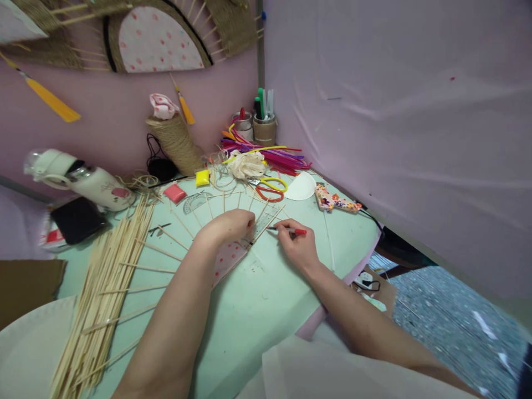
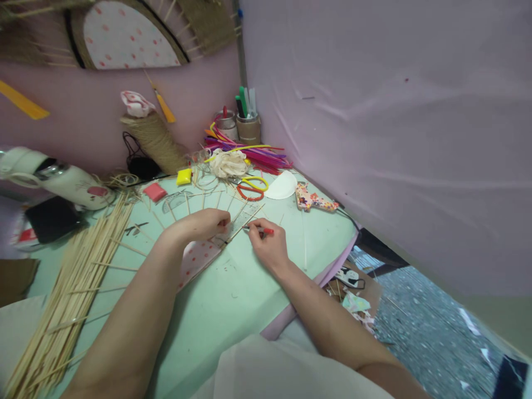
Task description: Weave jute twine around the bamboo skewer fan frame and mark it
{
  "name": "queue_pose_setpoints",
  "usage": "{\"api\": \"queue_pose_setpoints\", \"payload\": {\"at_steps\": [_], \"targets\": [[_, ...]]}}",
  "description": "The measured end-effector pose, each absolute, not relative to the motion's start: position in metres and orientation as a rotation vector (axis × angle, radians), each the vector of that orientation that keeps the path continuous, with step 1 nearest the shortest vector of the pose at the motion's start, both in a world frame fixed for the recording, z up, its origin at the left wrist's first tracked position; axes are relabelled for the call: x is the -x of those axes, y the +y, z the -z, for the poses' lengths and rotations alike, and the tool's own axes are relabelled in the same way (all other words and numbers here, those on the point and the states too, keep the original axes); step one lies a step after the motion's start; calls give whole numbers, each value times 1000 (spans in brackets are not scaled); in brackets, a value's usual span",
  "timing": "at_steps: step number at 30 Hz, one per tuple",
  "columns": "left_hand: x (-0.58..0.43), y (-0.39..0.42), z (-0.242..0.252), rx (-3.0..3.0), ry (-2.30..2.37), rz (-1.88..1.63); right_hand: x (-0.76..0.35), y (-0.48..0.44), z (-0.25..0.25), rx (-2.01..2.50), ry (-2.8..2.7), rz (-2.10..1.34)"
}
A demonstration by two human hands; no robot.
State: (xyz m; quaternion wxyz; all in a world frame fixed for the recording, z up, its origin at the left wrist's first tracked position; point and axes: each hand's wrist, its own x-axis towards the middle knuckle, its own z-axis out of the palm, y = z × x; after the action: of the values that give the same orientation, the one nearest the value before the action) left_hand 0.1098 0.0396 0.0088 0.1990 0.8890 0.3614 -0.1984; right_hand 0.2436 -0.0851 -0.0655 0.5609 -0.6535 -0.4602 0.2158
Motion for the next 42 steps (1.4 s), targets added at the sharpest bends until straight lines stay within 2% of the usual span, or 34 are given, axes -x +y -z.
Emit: {"api": "queue_pose_setpoints", "payload": {"at_steps": [42], "targets": [[-112, 37, -10, -2484, 1035, 566, -242, -85, 66, 1560, -1116, -518]]}}
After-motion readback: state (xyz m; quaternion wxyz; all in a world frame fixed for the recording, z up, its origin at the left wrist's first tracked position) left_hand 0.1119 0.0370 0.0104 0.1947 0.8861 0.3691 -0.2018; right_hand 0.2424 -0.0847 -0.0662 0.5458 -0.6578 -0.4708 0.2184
